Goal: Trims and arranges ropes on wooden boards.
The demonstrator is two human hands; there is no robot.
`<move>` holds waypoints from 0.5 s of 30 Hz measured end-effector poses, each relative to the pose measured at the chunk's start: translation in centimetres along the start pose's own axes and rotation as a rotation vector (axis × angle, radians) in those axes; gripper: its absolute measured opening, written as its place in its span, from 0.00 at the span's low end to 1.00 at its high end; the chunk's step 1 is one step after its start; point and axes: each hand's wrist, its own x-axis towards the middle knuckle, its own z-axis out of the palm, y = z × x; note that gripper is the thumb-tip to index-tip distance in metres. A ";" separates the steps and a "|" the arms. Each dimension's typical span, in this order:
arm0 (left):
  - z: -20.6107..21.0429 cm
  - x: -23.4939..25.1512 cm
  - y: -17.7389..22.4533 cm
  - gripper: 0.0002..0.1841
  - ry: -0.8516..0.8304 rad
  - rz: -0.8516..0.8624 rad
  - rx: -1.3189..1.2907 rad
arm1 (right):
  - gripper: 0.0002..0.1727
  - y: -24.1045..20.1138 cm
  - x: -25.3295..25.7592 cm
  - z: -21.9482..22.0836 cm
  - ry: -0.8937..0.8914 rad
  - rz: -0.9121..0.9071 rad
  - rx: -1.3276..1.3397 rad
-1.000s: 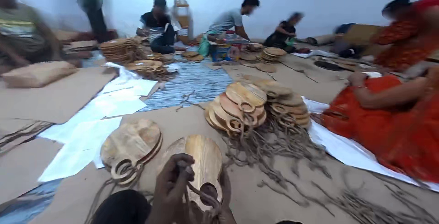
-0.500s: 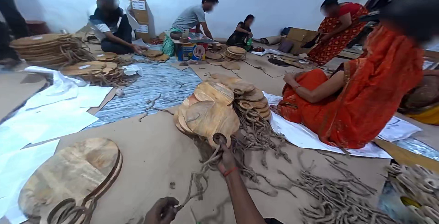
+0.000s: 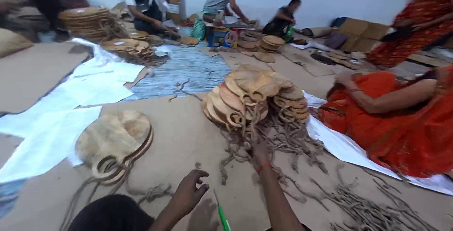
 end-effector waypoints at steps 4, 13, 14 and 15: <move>-8.8 -0.6 1.6 0.23 -0.136 -0.098 0.226 | 0.29 4.9 -3.5 -6.7 0.019 0.080 -0.081; -21.3 -4.4 -15.1 0.25 0.199 -0.513 0.603 | 0.29 6.9 -7.7 -5.7 -0.082 0.180 -0.226; -20.4 -5.7 -17.3 0.28 0.203 -0.560 0.622 | 0.29 7.0 -8.4 -5.1 -0.126 0.153 -0.295; -19.4 -6.7 -19.2 0.31 0.241 -0.579 0.632 | 0.28 7.3 -9.0 -4.6 -0.177 0.123 -0.360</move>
